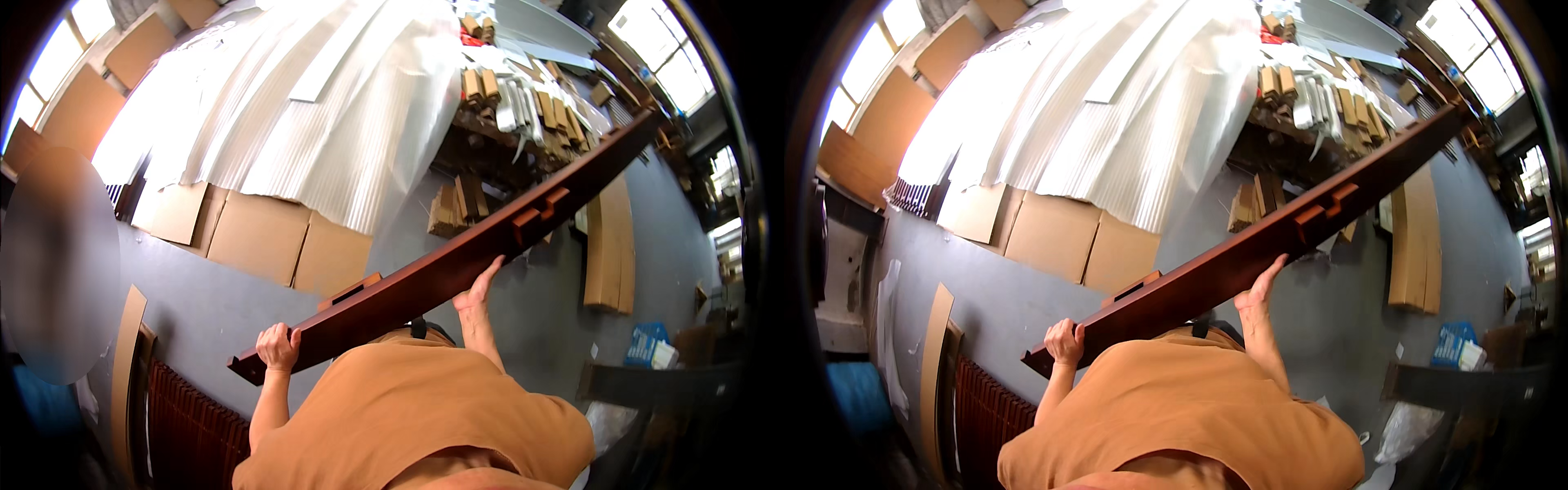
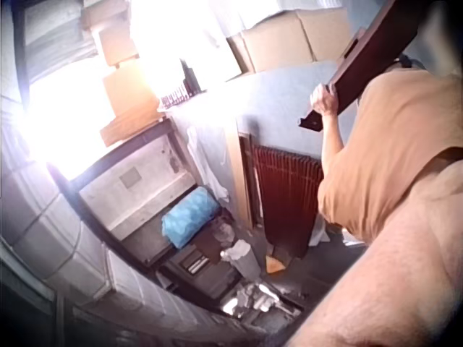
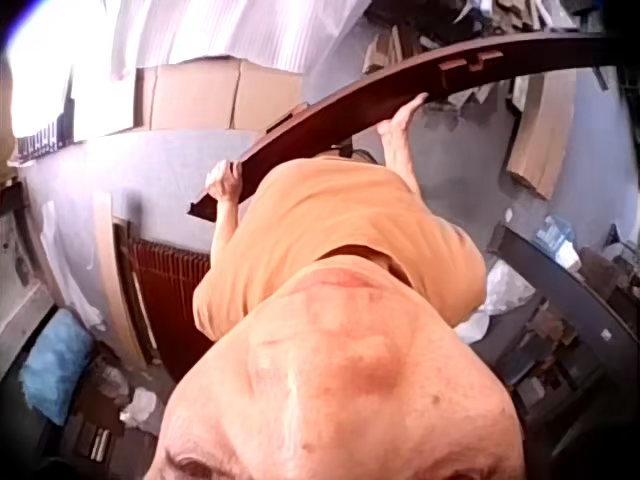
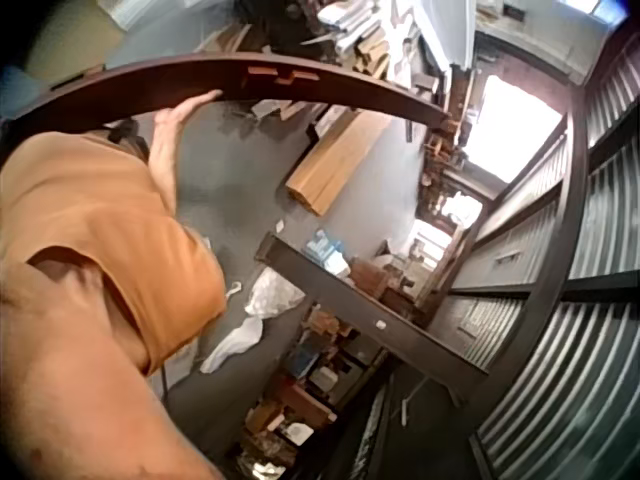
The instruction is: The person assembles a large cardboard box and secures it with packing tape. They then place a large sheet of bubble wrap on the floor and arrange several wooden slats on top of it. The person wraps the wooden slats in the bubble wrap and places them into the cardboard box.
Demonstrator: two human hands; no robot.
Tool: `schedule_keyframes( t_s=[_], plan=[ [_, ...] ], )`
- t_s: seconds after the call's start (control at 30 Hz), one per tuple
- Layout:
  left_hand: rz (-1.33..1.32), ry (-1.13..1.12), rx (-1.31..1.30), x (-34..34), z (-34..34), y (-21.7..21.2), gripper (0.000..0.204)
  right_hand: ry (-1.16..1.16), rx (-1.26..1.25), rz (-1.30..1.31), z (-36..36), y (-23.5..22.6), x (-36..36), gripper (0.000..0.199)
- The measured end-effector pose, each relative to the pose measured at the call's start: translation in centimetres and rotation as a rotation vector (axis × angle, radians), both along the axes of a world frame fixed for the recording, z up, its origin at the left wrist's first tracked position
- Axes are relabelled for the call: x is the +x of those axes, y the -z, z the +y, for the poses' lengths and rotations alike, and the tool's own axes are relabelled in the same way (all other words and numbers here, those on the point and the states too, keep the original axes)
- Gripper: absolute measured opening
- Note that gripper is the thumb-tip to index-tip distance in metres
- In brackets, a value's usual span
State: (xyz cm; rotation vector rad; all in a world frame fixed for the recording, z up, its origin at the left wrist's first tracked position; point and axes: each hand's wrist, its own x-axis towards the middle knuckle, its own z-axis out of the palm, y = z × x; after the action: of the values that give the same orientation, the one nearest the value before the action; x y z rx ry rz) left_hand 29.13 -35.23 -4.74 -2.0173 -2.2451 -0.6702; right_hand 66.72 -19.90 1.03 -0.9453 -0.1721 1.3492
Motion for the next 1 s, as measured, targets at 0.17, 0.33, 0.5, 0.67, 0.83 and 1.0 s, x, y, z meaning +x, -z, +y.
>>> schedule_keyframes(
  t_s=[0.17, 0.33, 0.5, 0.67, 0.83, 1.0],
  plan=[
    [-0.023, -0.269, -0.092, 4.1, 3.4, -1.0, 0.038, -0.307, -0.082, -0.011, 11.4, -0.7, -0.1, 0.08],
    [-0.118, -0.465, -0.144, 6.2, 9.1, -1.7, 0.043, -0.548, -0.217, 0.012, 22.9, 0.2, -2.0, 0.072],
    [-0.219, -0.592, -0.253, 7.2, 17.3, -2.4, 0.049, -0.495, -0.2, -0.253, 33.4, -1.3, -5.1, 0.052],
    [-0.254, -0.651, -0.268, 7.5, 25.8, -3.2, 0.056, -0.656, -0.234, -0.187, 44.7, 0.3, -6.7, 0.029],
    [-0.274, -0.761, -0.237, 7.1, 36.1, -3.3, 0.06, -0.714, -0.168, -0.108, 56.3, 2.6, -9.3, 0.026],
    [-0.277, -0.777, -0.345, 7.6, 47.5, -2.7, 0.061, -0.746, -0.141, -0.092, 69.5, 4.8, -10.3, 0.037]
  ],
)
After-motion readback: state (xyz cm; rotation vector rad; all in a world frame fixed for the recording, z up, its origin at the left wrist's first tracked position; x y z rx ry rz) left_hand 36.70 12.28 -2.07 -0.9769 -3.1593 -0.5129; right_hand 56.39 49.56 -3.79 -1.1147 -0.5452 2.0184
